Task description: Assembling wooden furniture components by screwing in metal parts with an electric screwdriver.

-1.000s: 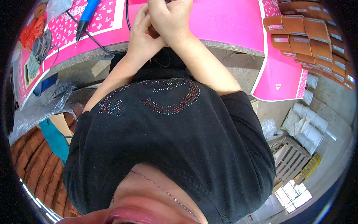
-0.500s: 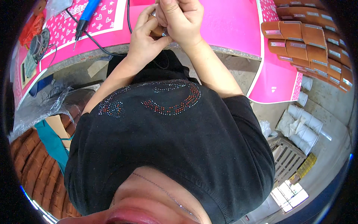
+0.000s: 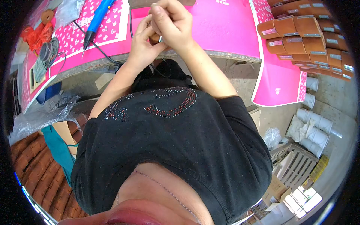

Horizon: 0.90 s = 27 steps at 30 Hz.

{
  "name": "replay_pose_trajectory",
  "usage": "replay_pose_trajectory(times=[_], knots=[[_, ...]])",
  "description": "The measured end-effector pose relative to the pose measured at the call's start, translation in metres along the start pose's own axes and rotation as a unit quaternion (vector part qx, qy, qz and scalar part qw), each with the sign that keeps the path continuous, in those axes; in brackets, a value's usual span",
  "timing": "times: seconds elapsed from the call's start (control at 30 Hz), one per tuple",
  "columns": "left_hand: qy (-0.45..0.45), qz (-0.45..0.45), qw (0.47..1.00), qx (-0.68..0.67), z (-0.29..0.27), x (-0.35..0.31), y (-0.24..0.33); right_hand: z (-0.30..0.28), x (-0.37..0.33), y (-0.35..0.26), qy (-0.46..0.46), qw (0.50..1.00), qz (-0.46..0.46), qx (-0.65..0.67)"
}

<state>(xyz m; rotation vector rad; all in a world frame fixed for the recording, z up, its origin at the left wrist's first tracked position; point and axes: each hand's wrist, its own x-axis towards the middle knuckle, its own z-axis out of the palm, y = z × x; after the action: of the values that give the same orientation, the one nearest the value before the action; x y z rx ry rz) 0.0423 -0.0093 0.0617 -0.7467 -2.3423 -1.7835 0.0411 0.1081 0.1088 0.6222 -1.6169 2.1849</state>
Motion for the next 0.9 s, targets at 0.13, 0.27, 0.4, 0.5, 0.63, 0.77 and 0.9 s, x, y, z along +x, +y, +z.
replay_pose_trajectory(times=[0.13,0.27,0.4,0.5,0.63,0.77,0.9], knots=[[-0.12,0.096,0.986,0.063,-0.038,0.02,-0.007,-0.009,0.013,-0.027,0.063,0.992,-0.109,-0.006],[-0.224,0.055,0.963,0.141,-0.082,0.039,-0.018,-0.03,0.018,-0.025,0.154,0.987,-0.035,0.019],[-0.1,0.035,0.979,0.173,-0.035,0.021,-0.002,-0.014,0.012,-0.004,0.194,0.981,-0.016,0.008],[0.048,0.064,0.977,0.199,-0.008,0.01,-0.008,-0.003,0.013,0.006,0.18,0.983,-0.014,0.028],[0.073,0.076,0.977,0.185,-0.005,0.01,-0.014,0.005,0.017,0.014,0.145,0.988,-0.014,0.045],[0.082,0.085,0.977,0.178,-0.003,0.011,-0.015,0.004,0.014,0.023,0.14,0.989,-0.001,0.055],[0.081,0.092,0.974,0.19,-0.004,0.011,-0.016,0.0,0.015,0.025,0.108,0.994,0.011,0.033]])
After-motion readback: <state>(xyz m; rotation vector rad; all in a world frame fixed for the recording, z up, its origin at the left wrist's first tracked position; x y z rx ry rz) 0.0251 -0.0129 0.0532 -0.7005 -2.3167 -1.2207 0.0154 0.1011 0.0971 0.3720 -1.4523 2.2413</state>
